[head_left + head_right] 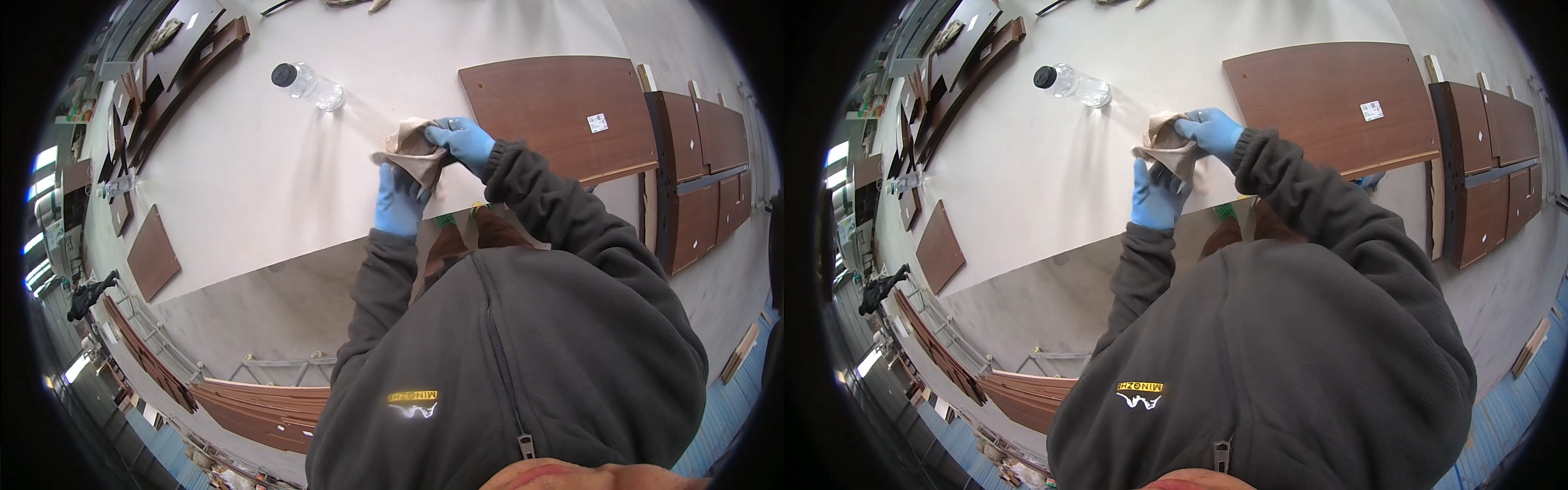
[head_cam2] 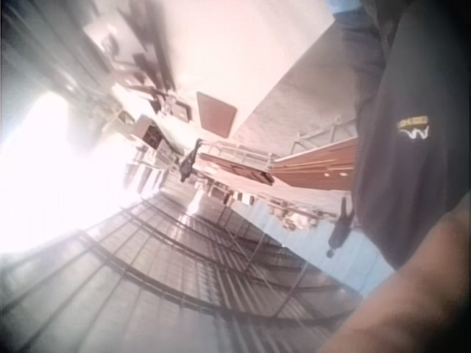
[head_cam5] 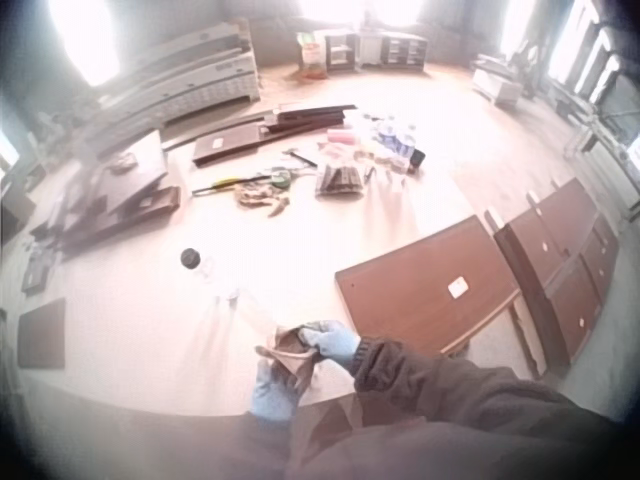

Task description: The person picks up brown wood panels from a stack, wipes each panel with a cloth, and places them on a table. They then pick up a water bottle, pour water onto the cloth, and continue wiping the panels before stacking them back on the floor.

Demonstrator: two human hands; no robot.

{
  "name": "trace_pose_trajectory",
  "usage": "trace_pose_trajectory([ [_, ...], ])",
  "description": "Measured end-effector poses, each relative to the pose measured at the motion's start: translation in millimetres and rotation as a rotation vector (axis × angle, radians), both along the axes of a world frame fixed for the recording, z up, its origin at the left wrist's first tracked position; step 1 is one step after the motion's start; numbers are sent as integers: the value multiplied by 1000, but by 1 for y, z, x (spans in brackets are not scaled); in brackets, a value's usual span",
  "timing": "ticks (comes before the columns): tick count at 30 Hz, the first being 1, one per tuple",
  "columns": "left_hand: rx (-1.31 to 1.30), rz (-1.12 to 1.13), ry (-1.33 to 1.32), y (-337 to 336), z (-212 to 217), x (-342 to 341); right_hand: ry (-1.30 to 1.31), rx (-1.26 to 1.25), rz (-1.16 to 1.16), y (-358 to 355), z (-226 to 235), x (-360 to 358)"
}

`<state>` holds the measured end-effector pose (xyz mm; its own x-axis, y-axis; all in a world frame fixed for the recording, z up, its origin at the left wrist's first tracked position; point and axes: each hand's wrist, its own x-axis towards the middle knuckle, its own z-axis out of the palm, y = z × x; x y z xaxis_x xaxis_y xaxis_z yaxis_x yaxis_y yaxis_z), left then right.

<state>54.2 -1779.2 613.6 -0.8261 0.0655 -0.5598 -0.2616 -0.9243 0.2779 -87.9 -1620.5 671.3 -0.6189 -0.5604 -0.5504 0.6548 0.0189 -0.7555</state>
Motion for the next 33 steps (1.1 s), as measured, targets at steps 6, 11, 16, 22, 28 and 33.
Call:
trace_pose_trajectory([
  [6,-316,-121,-25,9,22,-25,-324,-7,-196,23,-2,14],
  [11,-431,-246,-377,6,-12,-28,47,223,-17,31,-12,12],
  [16,294,-298,-91,-10,-55,-61,677,387,315,26,25,18],
  [22,-347,319,200,-11,25,-61,729,90,-466,15,27,8],
  [28,-331,474,-90,2,12,-11,-164,-46,-783,3,-57,24],
  [33,-105,469,-488,-2,-60,44,-404,109,-810,7,-111,57],
])
